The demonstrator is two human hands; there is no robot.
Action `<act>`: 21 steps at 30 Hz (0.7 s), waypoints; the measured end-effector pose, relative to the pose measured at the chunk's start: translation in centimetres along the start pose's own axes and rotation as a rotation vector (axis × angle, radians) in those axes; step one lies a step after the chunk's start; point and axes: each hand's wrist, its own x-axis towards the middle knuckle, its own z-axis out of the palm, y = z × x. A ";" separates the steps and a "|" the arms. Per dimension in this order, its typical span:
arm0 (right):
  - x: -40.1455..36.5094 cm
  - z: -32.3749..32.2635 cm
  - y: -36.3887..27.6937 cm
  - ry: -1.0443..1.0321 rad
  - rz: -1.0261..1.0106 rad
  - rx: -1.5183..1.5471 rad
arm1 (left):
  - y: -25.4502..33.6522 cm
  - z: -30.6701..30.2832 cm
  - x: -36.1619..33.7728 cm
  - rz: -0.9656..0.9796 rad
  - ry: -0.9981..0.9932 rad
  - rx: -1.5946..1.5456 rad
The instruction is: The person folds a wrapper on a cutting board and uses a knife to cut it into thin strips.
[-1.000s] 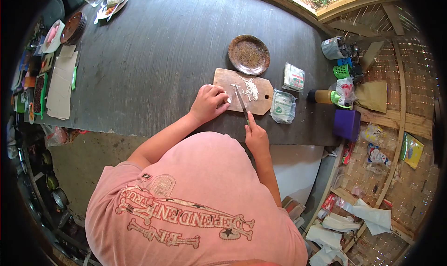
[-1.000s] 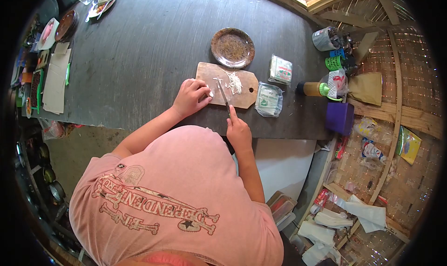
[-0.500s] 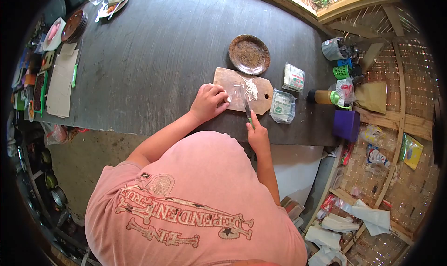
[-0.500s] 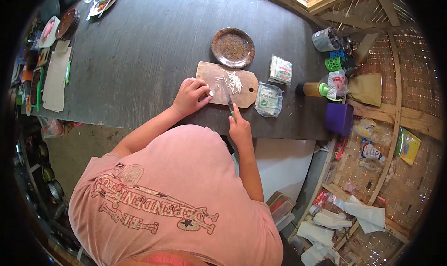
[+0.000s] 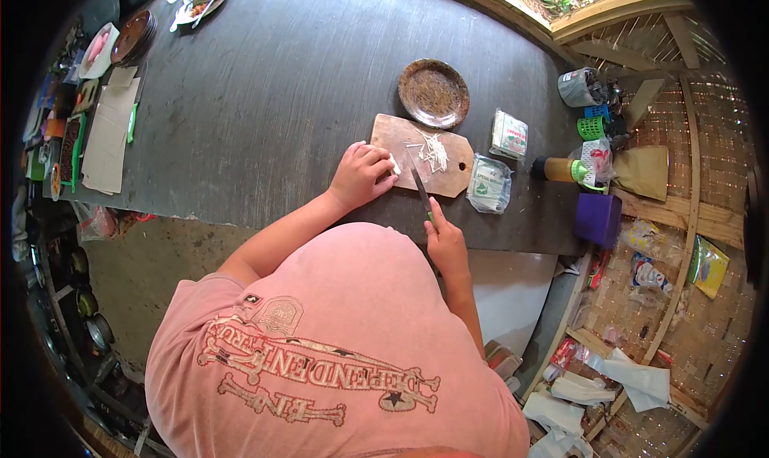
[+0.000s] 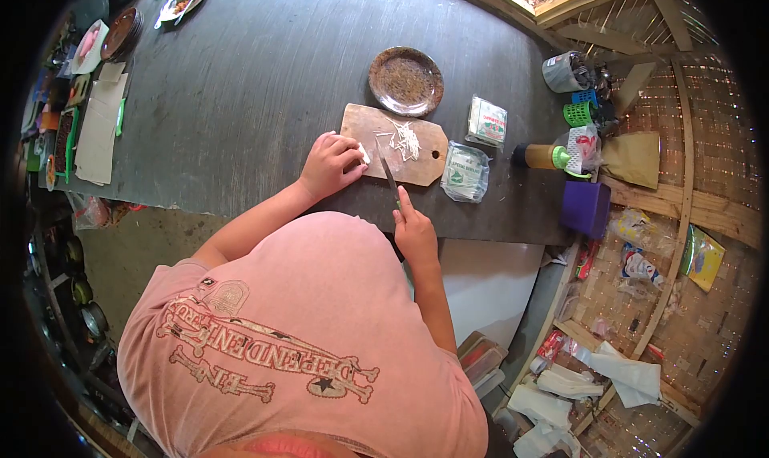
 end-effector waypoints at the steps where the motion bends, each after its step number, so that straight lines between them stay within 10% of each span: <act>1: -0.1 0.0 0.1 -0.012 -0.012 0.007 | 0.0 0.0 0.0 0.000 -0.002 0.000; 21: 0.4 0.3 0.8 -0.001 -0.096 -0.054 | -1.0 -0.1 0.0 0.046 0.017 -0.030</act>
